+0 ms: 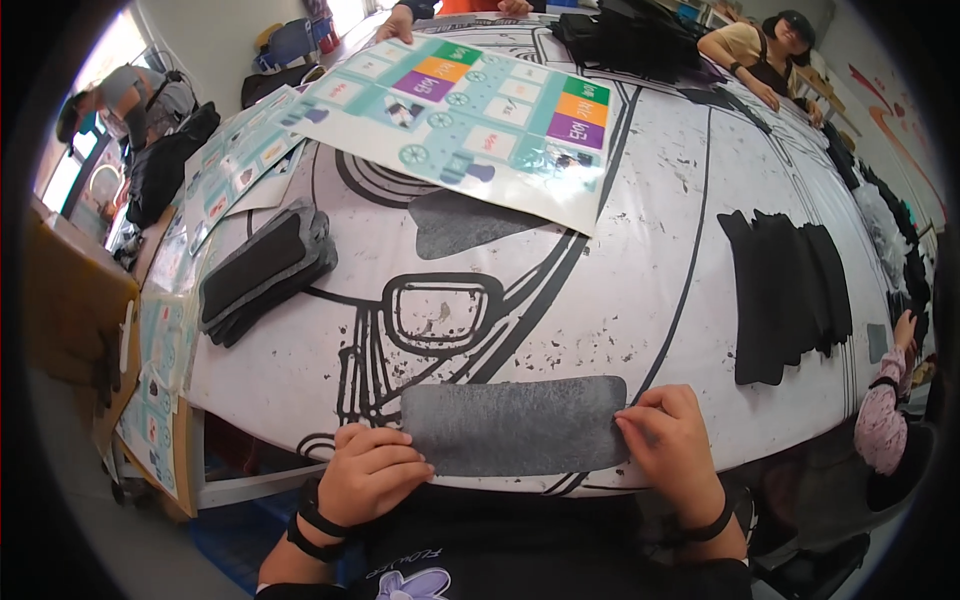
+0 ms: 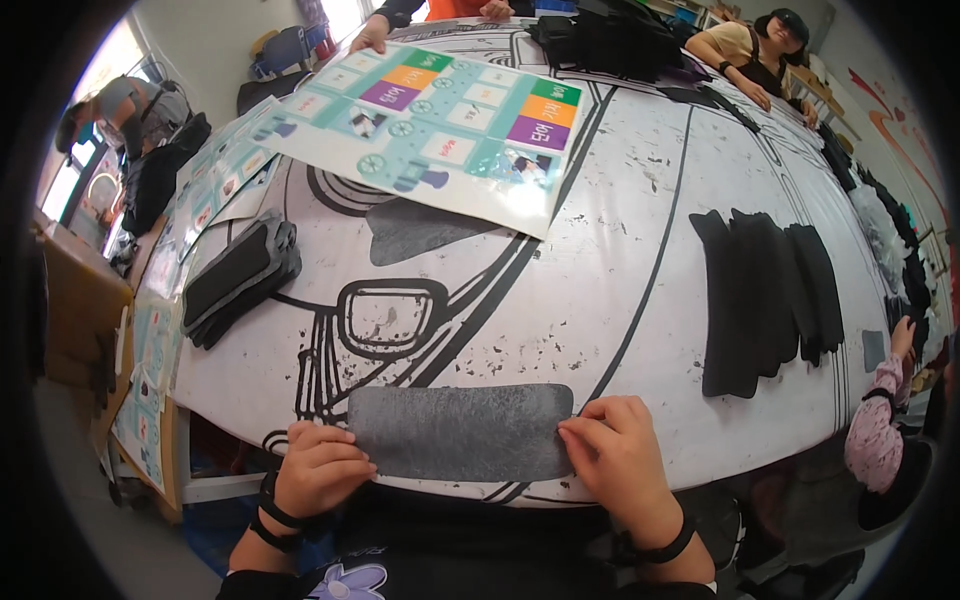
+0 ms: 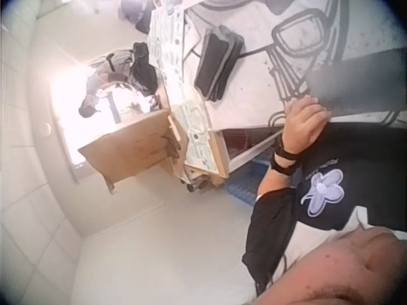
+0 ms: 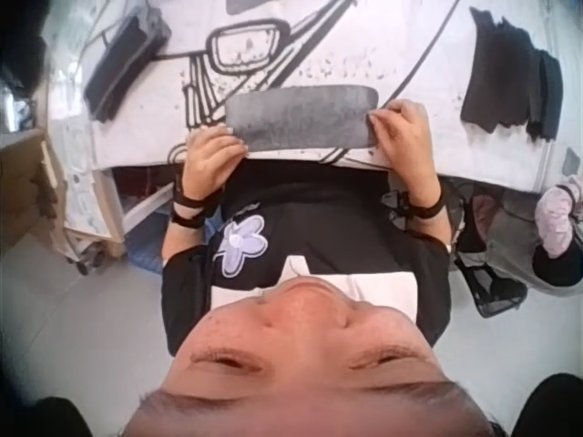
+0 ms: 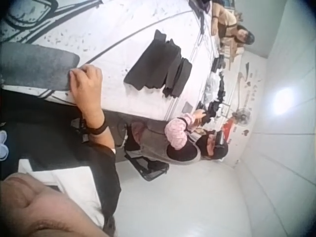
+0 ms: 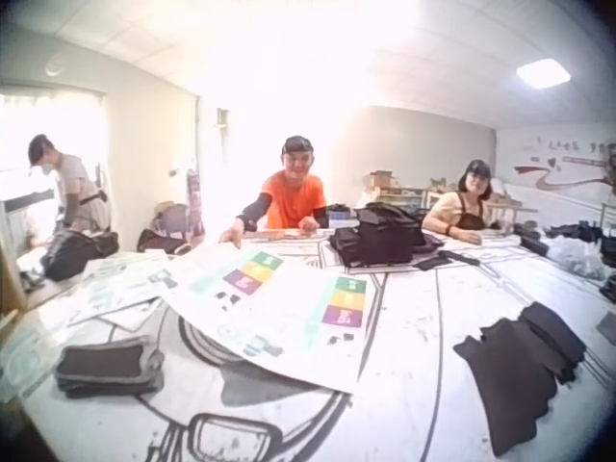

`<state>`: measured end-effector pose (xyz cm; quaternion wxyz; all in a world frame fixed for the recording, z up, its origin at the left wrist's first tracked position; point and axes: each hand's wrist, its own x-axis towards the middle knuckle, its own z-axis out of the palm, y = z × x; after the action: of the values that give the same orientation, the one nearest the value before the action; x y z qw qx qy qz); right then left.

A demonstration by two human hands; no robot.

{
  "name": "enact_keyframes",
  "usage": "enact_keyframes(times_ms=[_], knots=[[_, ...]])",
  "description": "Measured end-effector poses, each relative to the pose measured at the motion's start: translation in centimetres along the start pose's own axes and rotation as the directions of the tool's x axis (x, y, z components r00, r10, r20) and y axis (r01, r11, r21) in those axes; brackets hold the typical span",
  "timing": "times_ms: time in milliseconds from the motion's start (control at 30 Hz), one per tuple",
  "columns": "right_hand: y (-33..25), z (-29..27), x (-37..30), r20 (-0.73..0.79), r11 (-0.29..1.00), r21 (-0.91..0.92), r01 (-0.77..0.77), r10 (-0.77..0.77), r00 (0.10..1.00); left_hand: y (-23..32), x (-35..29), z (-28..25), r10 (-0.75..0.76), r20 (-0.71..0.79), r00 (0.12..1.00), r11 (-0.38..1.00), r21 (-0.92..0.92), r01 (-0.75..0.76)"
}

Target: Manually aligning and assembling textile shoe components on a work surface.

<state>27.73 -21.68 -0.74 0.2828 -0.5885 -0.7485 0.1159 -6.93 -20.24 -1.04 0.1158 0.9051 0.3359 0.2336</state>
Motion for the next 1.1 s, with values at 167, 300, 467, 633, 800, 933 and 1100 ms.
enact_keyframes(times_ms=[167,300,467,633,800,933,1100], knots=[[0.5,0.5,0.0,-0.022,0.997,0.066,-0.032,0.033,0.999,0.4,-1.2,-0.3,-0.145,-0.011,0.989,0.989,-0.031,0.145],[0.1,0.6,0.1,-0.028,0.997,0.069,-0.017,0.019,0.999,-0.1,-1.5,-0.7,-0.177,0.025,0.984,0.98,-0.085,0.179],[0.1,1.0,-0.4,-0.05,0.993,0.113,-0.024,0.03,0.998,-0.4,0.0,-3.1,-0.223,0.056,0.973,0.934,-0.274,0.229],[0.4,0.9,-0.3,-0.088,0.995,0.101,-0.002,0.011,0.996,-1.0,2.5,-4.3,-0.277,-0.092,0.956,0.926,-0.292,0.24],[0.6,0.6,-0.3,-0.13,0.99,0.141,0.004,0.015,0.991,-0.7,2.1,-2.5,-0.263,0.032,0.964,0.952,-0.151,0.265],[0.8,0.5,-0.2,-0.13,0.979,0.203,0.015,0.012,0.991,-0.5,0.6,-1.8,-0.41,-0.005,0.912,0.896,-0.187,0.402],[1.2,0.3,-0.3,-0.098,0.962,0.269,-0.034,0.062,0.993,-2.5,1.3,-4.1,-0.466,-0.203,0.861,0.883,-0.043,0.467]])
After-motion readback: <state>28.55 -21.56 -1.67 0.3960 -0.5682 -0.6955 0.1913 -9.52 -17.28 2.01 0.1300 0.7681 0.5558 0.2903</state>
